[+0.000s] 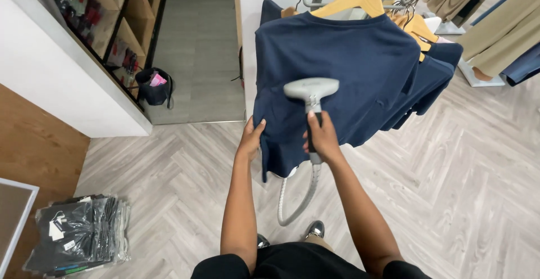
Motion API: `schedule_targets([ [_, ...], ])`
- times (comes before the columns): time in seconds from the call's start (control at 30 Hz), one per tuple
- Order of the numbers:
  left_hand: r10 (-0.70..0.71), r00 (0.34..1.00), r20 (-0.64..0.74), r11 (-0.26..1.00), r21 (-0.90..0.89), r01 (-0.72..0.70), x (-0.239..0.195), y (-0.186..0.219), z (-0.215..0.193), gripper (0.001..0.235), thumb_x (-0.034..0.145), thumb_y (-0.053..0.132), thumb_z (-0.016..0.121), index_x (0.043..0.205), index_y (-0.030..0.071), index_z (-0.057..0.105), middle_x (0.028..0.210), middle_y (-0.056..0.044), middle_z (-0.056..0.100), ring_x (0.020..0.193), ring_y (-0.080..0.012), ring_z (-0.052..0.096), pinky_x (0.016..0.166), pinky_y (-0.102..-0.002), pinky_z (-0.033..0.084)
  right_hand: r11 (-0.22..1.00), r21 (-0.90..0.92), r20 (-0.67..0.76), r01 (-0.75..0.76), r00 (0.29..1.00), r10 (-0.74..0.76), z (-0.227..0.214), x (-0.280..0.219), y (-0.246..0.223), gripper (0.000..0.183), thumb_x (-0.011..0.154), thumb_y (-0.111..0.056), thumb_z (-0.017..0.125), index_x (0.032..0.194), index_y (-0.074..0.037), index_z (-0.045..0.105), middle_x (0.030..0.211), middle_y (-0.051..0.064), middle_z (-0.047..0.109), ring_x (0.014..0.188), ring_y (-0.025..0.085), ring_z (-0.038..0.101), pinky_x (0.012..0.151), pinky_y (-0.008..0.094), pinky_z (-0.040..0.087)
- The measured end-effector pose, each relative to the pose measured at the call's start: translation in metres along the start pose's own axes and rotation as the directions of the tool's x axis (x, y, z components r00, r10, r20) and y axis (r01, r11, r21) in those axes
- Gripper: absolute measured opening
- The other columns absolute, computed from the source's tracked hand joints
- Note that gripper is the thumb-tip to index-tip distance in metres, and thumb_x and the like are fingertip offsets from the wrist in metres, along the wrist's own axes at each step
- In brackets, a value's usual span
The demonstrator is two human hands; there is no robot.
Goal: The person steams a navy blue t-shirt hanging on a wooden hanger using a handheld garment steamer. They move the steamer over the front and back of the shirt, adjusting the fabric with their hands to smooth out wrinkles.
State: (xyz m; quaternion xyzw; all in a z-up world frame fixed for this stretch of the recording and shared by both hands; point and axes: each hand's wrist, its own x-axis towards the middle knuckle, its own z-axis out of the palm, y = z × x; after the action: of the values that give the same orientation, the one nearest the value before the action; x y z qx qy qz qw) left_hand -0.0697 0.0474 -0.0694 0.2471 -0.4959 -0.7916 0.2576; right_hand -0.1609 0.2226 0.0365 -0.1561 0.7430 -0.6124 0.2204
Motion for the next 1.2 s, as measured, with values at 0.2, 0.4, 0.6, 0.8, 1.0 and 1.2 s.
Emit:
schedule_targets([
  [0.2,0.285,0.939,-0.194,0.855,0.494,-0.157,-0.005,-0.031,-0.024,0.023,0.106,0.036,0.057,0.106,0.015,0.066,0.087,-0.006,0.07,0.084,-0.0191,0.069,0.077,-0.034,0.058,0.998,0.03,-0.039,0.056,0.998,-0.055,0.001,0.005,-0.023,0.042,0.108,-0.04,0.044,0.123,-0.001,0.047,0.07,0.023,0.063,0.045,0.028,0.065,0.036,0.039,0.061],
  [0.4,0.679,0.618,-0.396,0.688,0.635,-0.35,-0.055,-0.011,0.015,0.007,0.097,0.013,0.071,0.091,0.013,0.076,0.079,-0.003,0.071,0.078,-0.0232,0.072,0.069,-0.034,0.059,0.993,0.014,0.171,-0.118,0.979,0.114,0.018,-0.058,0.034,0.04,0.106,-0.038,0.048,0.121,-0.002,0.052,0.067,0.022,0.065,0.042,0.028,0.065,0.034,0.038,0.06],
  [0.6,0.755,0.491,-0.434,0.63,0.688,-0.36,-0.091,-0.024,0.031,0.014,0.084,0.008,0.087,0.077,0.012,0.075,0.074,0.002,0.068,0.076,-0.0153,0.069,0.073,-0.028,0.055,0.993,0.093,0.098,0.066,0.992,-0.075,-0.047,-0.013,-0.015,0.039,0.107,-0.038,0.046,0.118,-0.001,0.05,0.067,0.022,0.064,0.043,0.028,0.064,0.034,0.038,0.059],
  [0.8,0.719,0.484,-0.499,0.677,0.658,-0.328,-0.129,-0.036,0.053,0.032,0.063,0.007,0.097,0.065,0.006,0.064,0.062,-0.008,0.059,0.061,-0.02,0.06,0.059,-0.028,0.045,0.991,0.059,0.198,0.117,0.972,-0.127,-0.083,-0.021,-0.041,0.04,0.109,-0.037,0.043,0.122,0.001,0.049,0.068,0.017,0.064,0.043,0.023,0.065,0.034,0.034,0.059],
  [1.0,0.552,0.54,-0.636,0.815,0.549,-0.187,-0.147,-0.053,0.047,0.041,0.061,0.014,0.099,0.066,0.003,0.06,0.058,-0.008,0.057,0.057,-0.0169,0.055,0.052,-0.03,0.042,0.995,0.004,0.442,-0.104,0.893,0.092,-0.066,-0.1,0.057,0.043,0.106,-0.042,0.047,0.125,-0.003,0.051,0.068,0.022,0.064,0.045,0.028,0.066,0.037,0.038,0.061],
  [1.2,0.334,0.754,-0.566,0.885,0.465,-0.043,-0.181,-0.043,0.056,0.009,0.093,0.011,0.074,0.085,0.009,0.074,0.066,-0.003,0.064,0.061,-0.011,0.055,0.057,-0.026,0.046,0.996,0.086,0.386,-0.014,0.922,-0.02,-0.097,-0.05,0.047,0.043,0.107,-0.043,0.045,0.125,-0.003,0.047,0.068,0.021,0.063,0.043,0.027,0.064,0.035,0.039,0.059],
])
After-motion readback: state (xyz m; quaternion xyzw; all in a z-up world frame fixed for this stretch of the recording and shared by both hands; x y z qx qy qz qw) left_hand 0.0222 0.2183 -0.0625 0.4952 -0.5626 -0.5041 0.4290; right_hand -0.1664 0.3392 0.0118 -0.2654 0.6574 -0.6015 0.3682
